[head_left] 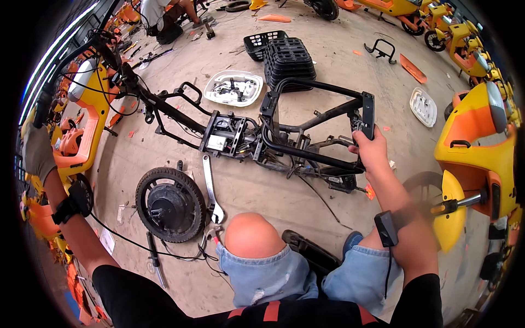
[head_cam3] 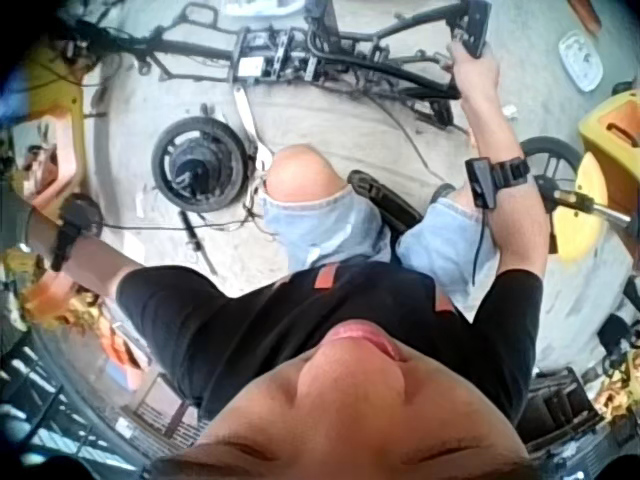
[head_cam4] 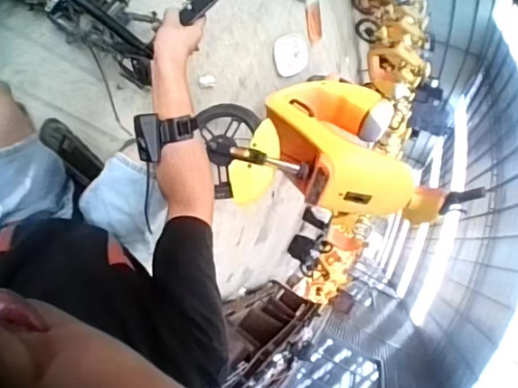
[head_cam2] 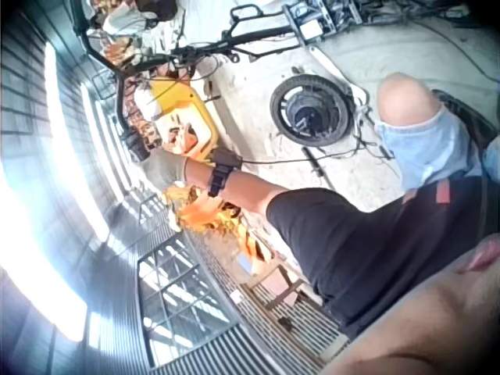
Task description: The person sits on the floor of a workshop and works on the front fork and handlebar assembly of a yellow electric scooter. They use a wrench to tighten bolts on the steering stem and handlebar clamp, then lift the frame to inspect the alignment.
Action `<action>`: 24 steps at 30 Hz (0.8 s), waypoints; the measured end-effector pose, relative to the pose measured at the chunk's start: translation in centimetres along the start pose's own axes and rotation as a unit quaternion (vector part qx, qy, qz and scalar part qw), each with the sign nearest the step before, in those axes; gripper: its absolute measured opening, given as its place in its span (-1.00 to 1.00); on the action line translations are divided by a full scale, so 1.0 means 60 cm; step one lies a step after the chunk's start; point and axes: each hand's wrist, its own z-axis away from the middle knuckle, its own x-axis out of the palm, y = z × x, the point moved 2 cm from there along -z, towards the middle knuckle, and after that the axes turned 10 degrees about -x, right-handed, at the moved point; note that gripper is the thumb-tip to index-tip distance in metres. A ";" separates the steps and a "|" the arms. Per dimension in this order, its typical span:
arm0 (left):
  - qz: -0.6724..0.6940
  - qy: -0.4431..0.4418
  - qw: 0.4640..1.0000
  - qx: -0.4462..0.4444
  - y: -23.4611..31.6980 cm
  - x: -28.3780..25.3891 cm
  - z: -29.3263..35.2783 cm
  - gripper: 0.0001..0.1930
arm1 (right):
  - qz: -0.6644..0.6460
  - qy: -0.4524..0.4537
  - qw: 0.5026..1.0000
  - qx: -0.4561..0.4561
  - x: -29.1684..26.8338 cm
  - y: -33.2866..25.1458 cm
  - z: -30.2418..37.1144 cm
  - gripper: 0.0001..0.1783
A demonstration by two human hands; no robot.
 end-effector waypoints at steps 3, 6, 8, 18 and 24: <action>-0.013 0.014 1.000 -0.003 -0.044 0.009 -0.016 -0.61 | 0.022 -0.007 1.000 0.013 0.000 -0.001 -0.003 -0.69; -0.012 -0.002 0.999 -0.029 -0.017 -0.015 0.004 -0.61 | 0.029 -0.001 0.999 0.025 -0.008 0.006 0.000 -0.70; -0.013 0.001 1.000 -0.026 -0.004 -0.013 -0.003 -0.62 | 0.038 0.008 0.998 0.046 -0.007 -0.013 0.017 -0.71; 0.014 0.065 0.995 0.071 0.162 -0.028 -0.067 -0.69 | 0.015 0.033 0.995 0.090 -0.001 -0.006 0.023 -0.75; 0.009 0.093 0.995 0.042 0.205 -0.099 -0.015 -0.74 | 0.024 0.033 0.996 0.083 -0.007 -0.009 0.020 -0.73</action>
